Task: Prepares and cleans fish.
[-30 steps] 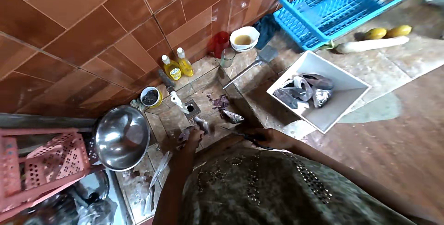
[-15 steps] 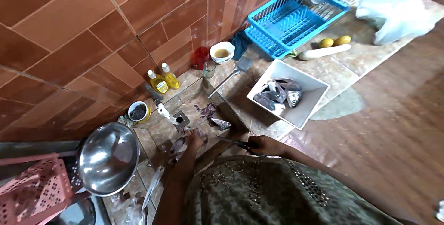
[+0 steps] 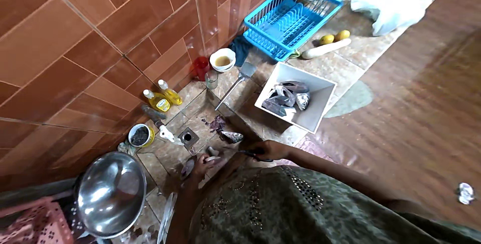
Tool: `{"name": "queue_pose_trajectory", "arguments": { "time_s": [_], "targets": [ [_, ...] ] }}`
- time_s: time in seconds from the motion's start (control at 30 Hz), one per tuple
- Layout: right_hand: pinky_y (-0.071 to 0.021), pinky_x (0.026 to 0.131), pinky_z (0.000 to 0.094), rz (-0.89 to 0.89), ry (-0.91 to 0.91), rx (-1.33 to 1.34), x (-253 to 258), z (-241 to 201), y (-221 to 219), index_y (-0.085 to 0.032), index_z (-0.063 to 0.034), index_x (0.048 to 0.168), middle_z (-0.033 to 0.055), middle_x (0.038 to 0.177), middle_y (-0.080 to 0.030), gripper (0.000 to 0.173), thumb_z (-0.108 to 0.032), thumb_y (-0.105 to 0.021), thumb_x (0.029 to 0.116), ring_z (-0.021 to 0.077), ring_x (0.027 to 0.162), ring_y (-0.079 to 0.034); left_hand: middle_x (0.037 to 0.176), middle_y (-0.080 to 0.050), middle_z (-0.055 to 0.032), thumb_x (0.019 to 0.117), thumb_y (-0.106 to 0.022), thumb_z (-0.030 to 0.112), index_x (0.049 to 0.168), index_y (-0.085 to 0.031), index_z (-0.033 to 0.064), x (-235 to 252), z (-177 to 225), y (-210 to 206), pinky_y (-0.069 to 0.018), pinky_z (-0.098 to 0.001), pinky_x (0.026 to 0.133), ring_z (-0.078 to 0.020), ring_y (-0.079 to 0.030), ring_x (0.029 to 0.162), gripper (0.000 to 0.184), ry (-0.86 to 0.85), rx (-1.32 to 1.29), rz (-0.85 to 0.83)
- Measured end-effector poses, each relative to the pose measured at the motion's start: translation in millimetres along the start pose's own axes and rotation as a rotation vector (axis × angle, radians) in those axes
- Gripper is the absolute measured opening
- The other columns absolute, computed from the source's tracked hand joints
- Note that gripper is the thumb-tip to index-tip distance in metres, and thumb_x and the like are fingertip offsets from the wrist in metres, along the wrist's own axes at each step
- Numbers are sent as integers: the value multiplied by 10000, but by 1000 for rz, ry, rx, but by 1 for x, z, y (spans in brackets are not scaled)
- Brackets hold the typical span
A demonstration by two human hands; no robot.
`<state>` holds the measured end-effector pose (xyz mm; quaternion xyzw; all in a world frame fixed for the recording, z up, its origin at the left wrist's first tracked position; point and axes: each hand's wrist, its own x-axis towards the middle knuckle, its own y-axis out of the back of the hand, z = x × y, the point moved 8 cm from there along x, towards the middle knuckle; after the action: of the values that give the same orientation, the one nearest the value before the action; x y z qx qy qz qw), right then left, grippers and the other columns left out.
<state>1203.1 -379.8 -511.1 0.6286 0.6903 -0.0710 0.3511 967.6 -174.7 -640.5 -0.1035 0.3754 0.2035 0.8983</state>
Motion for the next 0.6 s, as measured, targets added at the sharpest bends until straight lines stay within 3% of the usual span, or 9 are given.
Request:
{"name": "queue_pose_trajectory", "arguments": {
  "time_s": [0.1,0.23,0.27,0.33,0.37,0.4,0.43,0.5,0.6],
  "targets": [
    [-527,914,554,-11,26,-18,10,-10,4,-673,-39,1200,169,1040,-707,386,-339,-717,961,300,956,-686,1306,-604,-192,1024,-621,172,1473,-402,43,-10,-6,-6,-595,-403,872,-239,-676,1047,516,25,-177,-2],
    [-516,907,579,-37,32,-107,14,-17,10,-666,-18,1193,197,1029,-702,406,-356,-703,970,334,963,-684,1281,-623,-177,1109,-434,266,1518,-368,100,-11,-17,-16,-567,-455,884,-262,-655,1076,446,47,-424,61],
    [-516,909,583,-35,36,-114,13,-16,11,-663,-13,1195,204,1030,-702,415,-362,-697,974,343,966,-684,1224,-634,-169,1120,-389,299,1466,-427,87,-13,-15,-18,-563,-462,865,-267,-652,1043,408,45,-524,85],
    [-514,901,584,-23,34,-119,11,-10,11,-661,-6,1175,207,1020,-698,420,-373,-695,972,348,959,-682,983,-675,-100,1111,-385,346,1212,-571,75,-11,-9,-17,-580,-433,772,-226,-672,869,344,10,-706,109],
    [-516,900,577,-18,29,-111,10,-6,10,-662,-10,1170,200,1019,-698,417,-374,-699,971,339,957,-681,874,-663,-45,1105,-400,344,1111,-572,102,-6,-3,-16,-590,-383,714,-176,-668,775,297,-15,-690,92],
    [-518,900,569,-12,25,-93,9,-3,8,-662,-15,1169,191,1021,-697,410,-371,-703,968,328,956,-679,866,-632,-51,1091,-460,288,1132,-547,88,-5,4,-14,-583,-390,702,-181,-645,763,222,-26,-576,85],
    [-519,899,561,-2,29,-64,7,0,6,-664,-18,1174,185,1021,-698,404,-361,-709,964,315,951,-679,975,-624,-114,1024,-588,186,1258,-518,39,-8,14,-12,-583,-424,745,-223,-639,845,284,-15,-383,104],
    [-525,916,547,19,31,-8,4,4,4,-657,-23,1211,178,1045,-704,401,-333,-713,963,299,963,-684,1321,-582,-237,857,-759,89,1471,-398,6,-17,40,-15,-526,-499,979,-326,-601,1176,717,73,87,93],
    [-505,961,600,36,-2,-50,-1,6,6,-622,-21,1280,210,1129,-687,493,-355,-740,938,356,1039,-673,1368,-578,-256,865,-785,174,1530,-345,39,-20,76,-29,-496,-562,1042,-378,-599,1239,808,106,595,4]
  ]
}}
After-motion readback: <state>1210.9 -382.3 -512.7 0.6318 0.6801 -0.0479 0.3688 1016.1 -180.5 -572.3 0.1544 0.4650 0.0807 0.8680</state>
